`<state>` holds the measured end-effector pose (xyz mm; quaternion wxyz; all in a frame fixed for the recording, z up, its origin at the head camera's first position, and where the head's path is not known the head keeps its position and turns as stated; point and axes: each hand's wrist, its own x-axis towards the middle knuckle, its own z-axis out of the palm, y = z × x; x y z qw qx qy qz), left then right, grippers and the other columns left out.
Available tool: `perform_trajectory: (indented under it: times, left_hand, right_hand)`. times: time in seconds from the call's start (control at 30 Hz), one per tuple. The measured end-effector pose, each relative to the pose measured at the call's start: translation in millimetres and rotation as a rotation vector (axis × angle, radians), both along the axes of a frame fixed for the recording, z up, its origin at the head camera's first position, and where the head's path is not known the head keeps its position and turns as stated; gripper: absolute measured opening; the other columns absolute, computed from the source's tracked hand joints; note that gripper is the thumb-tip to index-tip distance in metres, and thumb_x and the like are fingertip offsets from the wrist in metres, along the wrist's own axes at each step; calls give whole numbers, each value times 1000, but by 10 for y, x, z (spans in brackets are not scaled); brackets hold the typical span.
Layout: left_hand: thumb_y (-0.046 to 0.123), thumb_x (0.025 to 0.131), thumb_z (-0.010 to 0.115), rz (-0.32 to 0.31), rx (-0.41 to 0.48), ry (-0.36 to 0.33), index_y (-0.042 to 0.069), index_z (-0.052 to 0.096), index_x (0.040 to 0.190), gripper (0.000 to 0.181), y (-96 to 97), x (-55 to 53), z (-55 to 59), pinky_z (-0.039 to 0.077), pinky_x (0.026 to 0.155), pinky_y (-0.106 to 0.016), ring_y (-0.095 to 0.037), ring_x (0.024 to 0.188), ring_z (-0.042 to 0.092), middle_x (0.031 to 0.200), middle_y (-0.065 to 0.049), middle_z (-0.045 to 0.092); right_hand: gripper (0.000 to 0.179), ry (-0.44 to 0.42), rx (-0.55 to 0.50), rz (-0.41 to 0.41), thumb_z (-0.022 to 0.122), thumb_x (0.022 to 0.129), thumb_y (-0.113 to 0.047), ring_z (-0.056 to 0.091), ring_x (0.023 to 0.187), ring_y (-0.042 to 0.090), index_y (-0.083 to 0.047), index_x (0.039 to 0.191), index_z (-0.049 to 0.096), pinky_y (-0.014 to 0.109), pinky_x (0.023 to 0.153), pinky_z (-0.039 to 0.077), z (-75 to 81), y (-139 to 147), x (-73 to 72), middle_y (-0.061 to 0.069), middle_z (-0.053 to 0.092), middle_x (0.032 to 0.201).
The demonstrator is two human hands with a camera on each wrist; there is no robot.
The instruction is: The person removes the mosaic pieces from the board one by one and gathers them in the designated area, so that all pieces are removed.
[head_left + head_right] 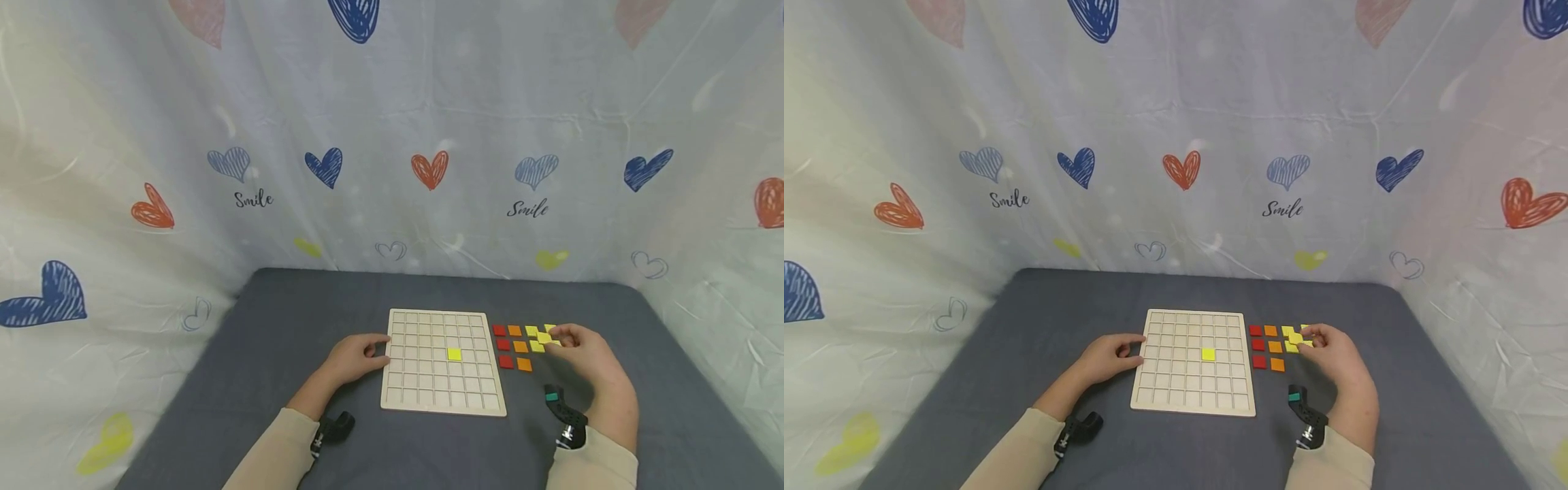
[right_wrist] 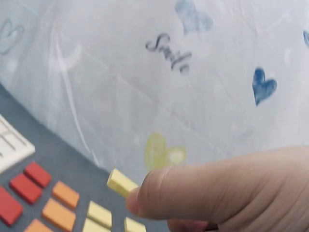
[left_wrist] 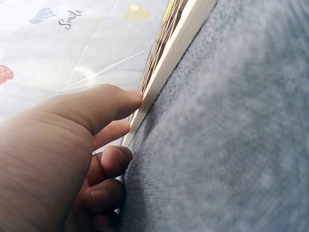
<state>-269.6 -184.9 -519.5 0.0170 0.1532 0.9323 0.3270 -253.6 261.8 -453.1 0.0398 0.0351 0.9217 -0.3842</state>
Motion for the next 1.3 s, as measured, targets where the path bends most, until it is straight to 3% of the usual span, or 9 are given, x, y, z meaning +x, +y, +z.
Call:
perform_trajectory:
  times: [0.13, 0.4, 0.7, 0.8, 1.0, 1.03, 1.13, 1.23, 1.3]
  left_hand:
    - [35, 93, 77, -3, 6, -3, 19, 69, 136, 46, -4, -4, -8, 34, 56, -29, -8, 53, 39, 63, 8, 48]
    - [36, 94, 76, -3, 8, 5, 20, 69, 136, 45, -9, -22, -29, 34, 56, -29, -8, 53, 39, 63, 8, 49]
    - [34, 95, 76, -11, 11, 14, 19, 69, 135, 44, -15, -21, -36, 34, 55, -28, -7, 52, 38, 62, 8, 48]
    - [35, 95, 76, -8, 8, 14, 19, 69, 136, 44, -13, -20, -33, 34, 55, -28, -7, 52, 38, 62, 8, 48]
    - [34, 94, 76, -6, 4, 21, 19, 70, 135, 44, -7, -22, -27, 33, 55, -28, -7, 52, 38, 62, 8, 49]
    - [35, 94, 76, -6, 3, 21, 19, 70, 135, 44, -7, -21, -28, 33, 55, -28, -7, 52, 38, 62, 8, 49]
    - [35, 95, 76, -7, -1, 20, 19, 69, 136, 45, -7, -21, -34, 33, 55, -28, -7, 52, 37, 62, 8, 49]
    - [35, 95, 76, -7, 0, 19, 20, 69, 136, 45, -9, -21, -42, 33, 55, -28, -7, 52, 38, 62, 8, 48]
    - [36, 95, 76, -8, -1, 20, 20, 69, 136, 45, -9, -21, -44, 33, 55, -28, -7, 52, 38, 62, 8, 48]
  right_hand:
    - [43, -98, 22, 1, 69, 96, -24, 50, 93, 32, 7, 125, 60, 49, 79, 42, -180, 136, -41, 15, 54, 97]
    - [35, -175, 0, 1, 73, 92, -20, 52, 85, 27, 4, 116, 64, 43, 75, 38, -381, 196, -99, 11, 57, 91]
    - [36, -182, 7, 11, 72, 93, -18, 53, 91, 32, 3, 121, 65, 48, 79, 39, -367, 183, -102, 16, 58, 98]
    - [35, -175, 16, 3, 70, 94, -16, 54, 97, 36, 3, 123, 65, 54, 85, 41, -342, 170, -95, 24, 60, 112]
    - [42, -108, 11, -25, 66, 98, -19, 49, 116, 49, 4, 133, 60, 65, 94, 40, -181, 114, -59, 35, 48, 134]
    - [44, -83, 14, -24, 65, 99, -20, 50, 116, 49, 5, 134, 59, 65, 93, 41, -149, 97, -50, 35, 49, 134]
    - [44, -21, 6, -41, 65, 100, -22, 55, 95, 41, 4, 135, 59, 55, 81, 46, -71, 18, -34, 28, 56, 106]
    - [43, 47, -2, -40, 66, 100, -23, 46, 71, 27, 3, 134, 61, 43, 66, 39, 0, -89, -45, 10, 43, 76]
    - [42, 83, -16, -33, 66, 100, -23, 39, 65, 23, 2, 134, 61, 40, 63, 35, 34, -175, -62, 3, 35, 70]
